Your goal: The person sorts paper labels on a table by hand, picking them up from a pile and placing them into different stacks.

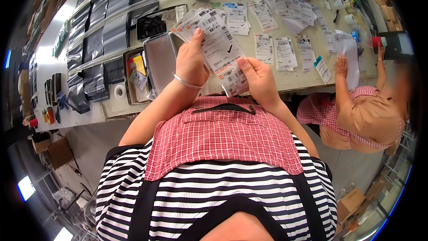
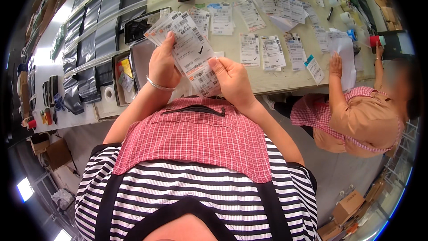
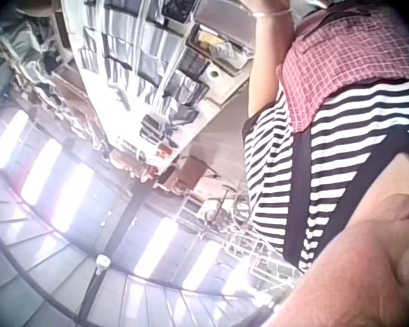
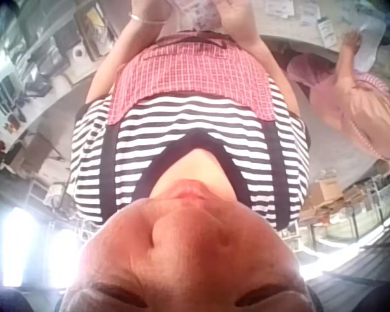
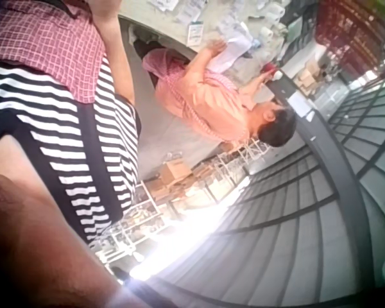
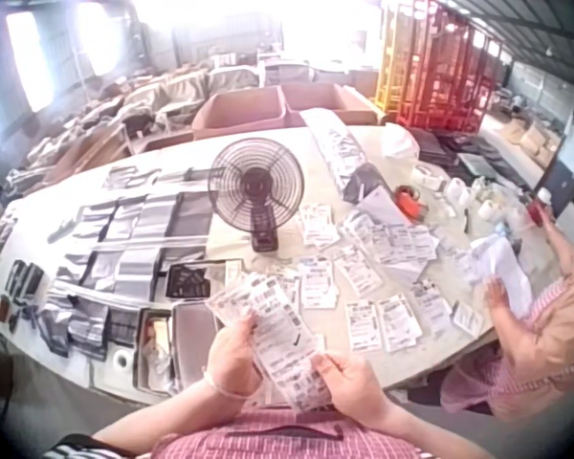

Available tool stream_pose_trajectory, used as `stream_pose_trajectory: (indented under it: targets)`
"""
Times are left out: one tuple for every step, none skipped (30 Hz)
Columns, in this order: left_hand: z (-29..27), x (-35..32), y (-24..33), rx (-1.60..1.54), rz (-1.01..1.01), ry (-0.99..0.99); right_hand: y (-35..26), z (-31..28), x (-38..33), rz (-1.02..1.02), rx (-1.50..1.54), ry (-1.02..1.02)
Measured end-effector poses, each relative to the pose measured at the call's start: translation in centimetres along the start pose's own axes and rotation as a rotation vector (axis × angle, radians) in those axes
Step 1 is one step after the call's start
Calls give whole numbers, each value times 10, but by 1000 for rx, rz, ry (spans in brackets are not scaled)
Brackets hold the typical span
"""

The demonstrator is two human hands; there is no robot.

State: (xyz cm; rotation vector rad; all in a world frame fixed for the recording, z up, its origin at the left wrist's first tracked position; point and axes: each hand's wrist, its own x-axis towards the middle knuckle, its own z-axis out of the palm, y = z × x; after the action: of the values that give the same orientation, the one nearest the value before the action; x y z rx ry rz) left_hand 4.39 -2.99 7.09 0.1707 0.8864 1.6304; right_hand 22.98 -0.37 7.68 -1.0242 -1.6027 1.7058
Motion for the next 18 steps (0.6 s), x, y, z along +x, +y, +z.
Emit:
stream_pose_trajectory:
  targets:
    - [3, -2, 1, 1, 1, 1, 0, 0, 0, -6, -9, 0]
    - [5, -3, 2, 2, 4, 2, 1, -1, 0, -14, -18, -1]
    - [5, -2, 1, 6, 23, 5, 2, -1, 1, -21, -27, -3]
    - [3, -1, -1, 9, 43, 9, 3, -1, 1, -26, -61, 19]
    - [3, 0, -1, 14, 59, 10, 5, -1, 1, -29, -94, 44]
    - [4, 2, 2, -27, 78, 65, 7, -1, 0, -33, -126, 70]
    - [5, 4, 9, -67, 98, 119, 9, -3, 0, -8, -99, 107]
    - [4, 7, 16, -108, 114, 171, 12, -8, 2, 19, -73, 147]
    - [0, 8, 27, -89, 98, 174, 14, -11, 4, 43, -45, 185]
    - [-5, 11, 30, 17, 145, 87, 11, -13, 7, 32, -47, 213]
    - [-6, 9, 34, 231, 91, 66, 6, -14, 10, 20, -48, 236]
    - [-6, 6, 36, 445, 36, 44, 1, -14, 14, 8, -48, 260]
    - [-17, 8, 26, 593, 17, -59, -4, -13, 20, -11, -61, 256]
    - [-26, 9, 16, 742, 1, -163, -9, -11, 26, -34, -73, 250]
    - [-20, 4, 9, 849, -45, -194, -10, -11, 33, -55, -87, 253]
    - [-8, -5, 2, 723, -53, -220, -9, -10, 40, -54, -105, 255]
    - [5, -14, 6, 681, -138, -207, -9, -9, 47, -50, -123, 257]
    - [13, -20, 10, 638, -219, -190, -10, -8, 50, -48, -140, 255]
